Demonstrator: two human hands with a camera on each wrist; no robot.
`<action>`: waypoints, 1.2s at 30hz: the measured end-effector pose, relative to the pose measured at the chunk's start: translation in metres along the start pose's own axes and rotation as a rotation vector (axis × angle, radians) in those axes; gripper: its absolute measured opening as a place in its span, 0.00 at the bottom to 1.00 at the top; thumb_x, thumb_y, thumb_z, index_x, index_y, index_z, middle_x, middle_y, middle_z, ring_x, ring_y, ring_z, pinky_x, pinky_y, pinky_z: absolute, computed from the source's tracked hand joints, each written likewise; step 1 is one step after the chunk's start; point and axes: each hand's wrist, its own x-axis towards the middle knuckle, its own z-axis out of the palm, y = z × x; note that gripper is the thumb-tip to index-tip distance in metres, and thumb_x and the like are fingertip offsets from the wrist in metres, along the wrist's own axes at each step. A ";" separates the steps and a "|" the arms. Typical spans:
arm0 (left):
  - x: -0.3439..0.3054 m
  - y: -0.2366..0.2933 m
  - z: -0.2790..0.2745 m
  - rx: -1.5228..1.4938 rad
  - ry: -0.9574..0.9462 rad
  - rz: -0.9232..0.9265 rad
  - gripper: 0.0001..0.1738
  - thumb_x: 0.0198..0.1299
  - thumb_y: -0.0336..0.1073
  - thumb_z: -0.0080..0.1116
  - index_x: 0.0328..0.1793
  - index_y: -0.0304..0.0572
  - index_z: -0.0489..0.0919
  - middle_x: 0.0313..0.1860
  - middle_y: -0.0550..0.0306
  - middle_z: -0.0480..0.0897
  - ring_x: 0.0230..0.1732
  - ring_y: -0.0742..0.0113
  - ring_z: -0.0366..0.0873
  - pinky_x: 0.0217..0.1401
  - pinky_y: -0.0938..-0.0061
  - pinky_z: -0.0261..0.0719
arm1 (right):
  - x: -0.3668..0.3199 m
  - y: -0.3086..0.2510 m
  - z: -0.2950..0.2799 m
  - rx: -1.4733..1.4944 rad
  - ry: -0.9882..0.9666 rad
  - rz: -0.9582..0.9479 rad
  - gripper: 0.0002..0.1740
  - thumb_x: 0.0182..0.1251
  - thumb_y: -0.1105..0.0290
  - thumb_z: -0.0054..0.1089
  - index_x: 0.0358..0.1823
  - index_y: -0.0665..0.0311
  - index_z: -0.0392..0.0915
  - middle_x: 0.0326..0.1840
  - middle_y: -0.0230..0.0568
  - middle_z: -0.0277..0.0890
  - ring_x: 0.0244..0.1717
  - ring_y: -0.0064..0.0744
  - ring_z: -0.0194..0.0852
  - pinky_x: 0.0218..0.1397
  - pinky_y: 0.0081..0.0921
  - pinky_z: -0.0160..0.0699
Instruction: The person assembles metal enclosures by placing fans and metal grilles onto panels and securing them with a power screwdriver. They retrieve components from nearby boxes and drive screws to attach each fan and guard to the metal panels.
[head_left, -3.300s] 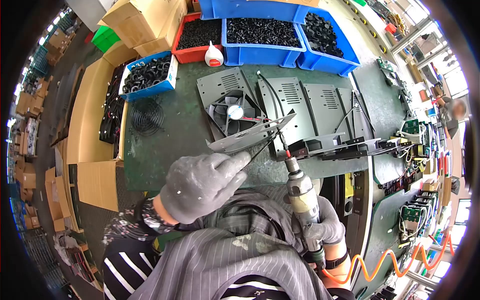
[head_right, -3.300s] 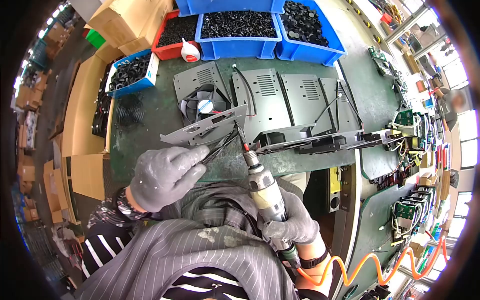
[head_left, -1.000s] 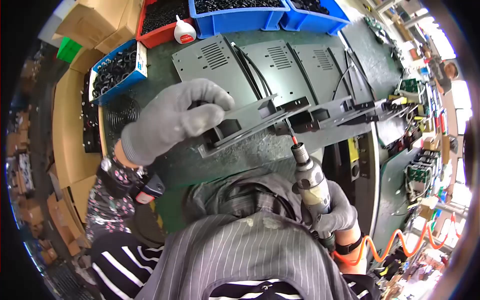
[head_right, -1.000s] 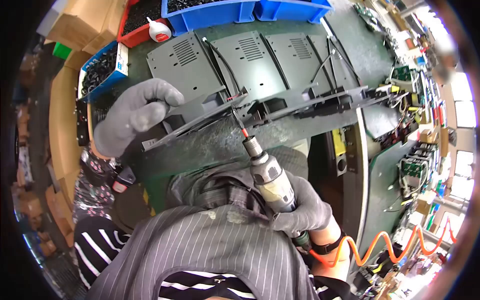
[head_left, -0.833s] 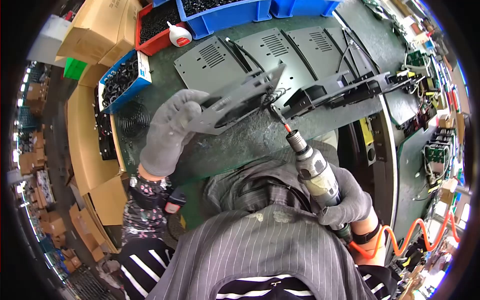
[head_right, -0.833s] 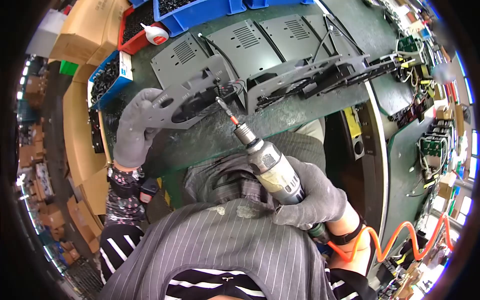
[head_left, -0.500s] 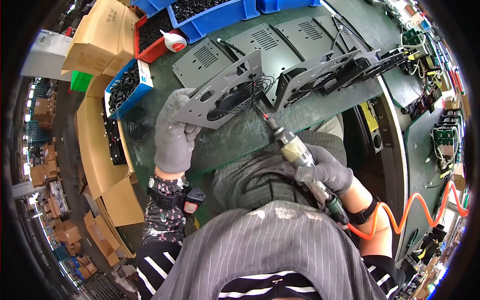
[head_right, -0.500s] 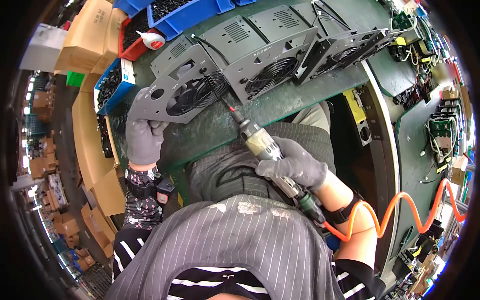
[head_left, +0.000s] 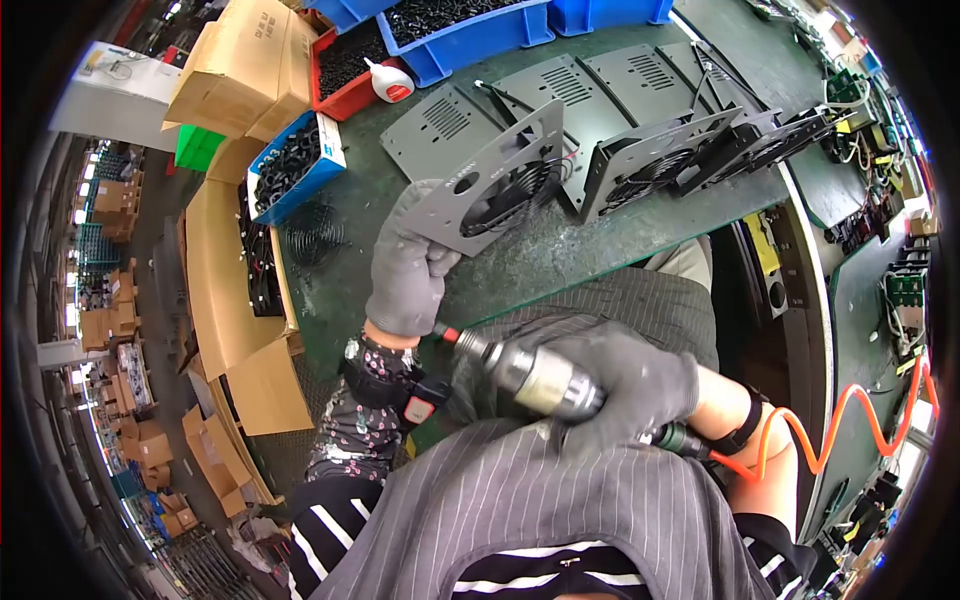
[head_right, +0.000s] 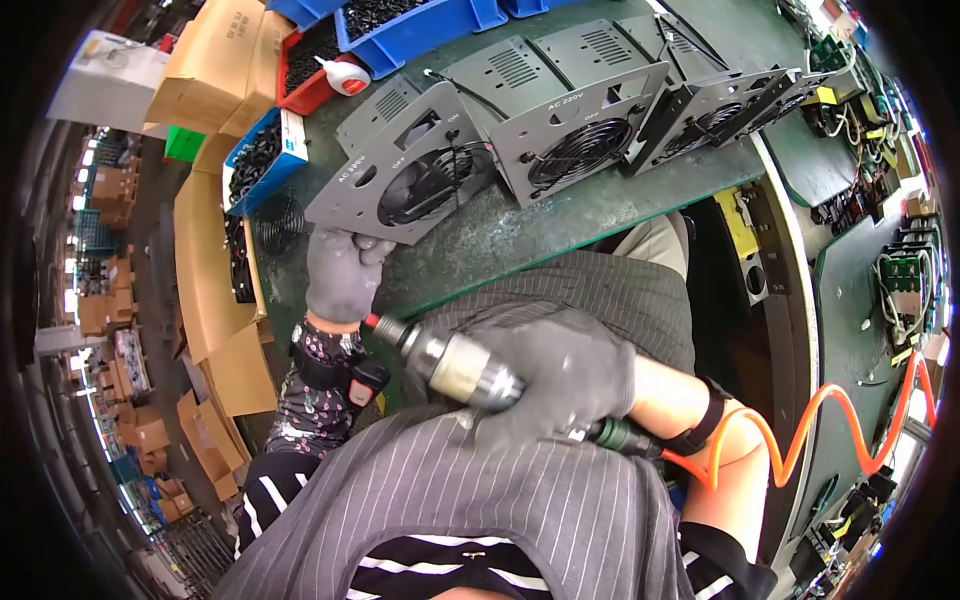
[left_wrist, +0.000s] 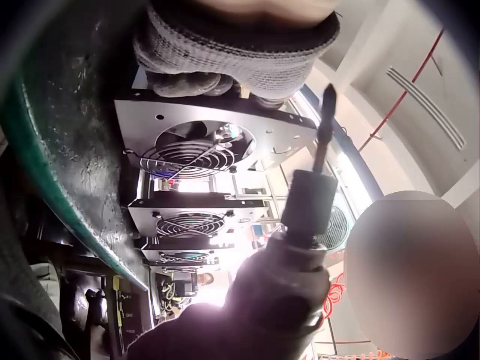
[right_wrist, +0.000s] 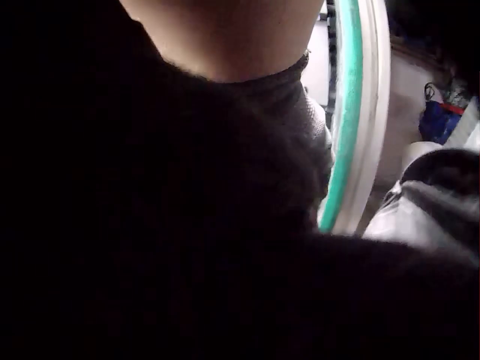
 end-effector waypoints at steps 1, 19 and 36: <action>0.000 -0.001 -0.003 0.022 -0.056 0.007 0.15 0.66 0.40 0.48 0.54 0.41 0.72 0.40 0.52 0.82 0.20 0.89 0.57 0.18 0.92 0.52 | -0.001 -0.002 0.003 -0.003 0.003 -0.002 0.36 0.44 0.50 0.74 0.49 0.66 0.71 0.30 0.40 0.78 0.37 0.38 0.80 0.42 0.33 0.77; -0.042 0.003 -0.041 -0.292 0.050 -0.161 0.13 0.66 0.27 0.48 0.55 0.32 0.73 0.47 0.49 0.80 0.43 0.65 0.82 0.47 0.76 0.85 | -0.037 0.035 0.008 0.220 0.358 0.333 0.29 0.46 0.59 0.73 0.45 0.70 0.73 0.32 0.35 0.74 0.34 0.23 0.69 0.43 0.25 0.72; -0.064 0.002 0.005 -0.108 0.043 -0.356 0.19 0.70 0.44 0.45 0.48 0.33 0.76 0.27 0.59 0.82 0.21 0.74 0.80 0.19 0.84 0.77 | -0.030 -0.011 0.014 0.478 0.189 0.050 0.40 0.42 0.61 0.77 0.55 0.73 0.69 0.41 0.38 0.74 0.40 0.24 0.72 0.47 0.23 0.73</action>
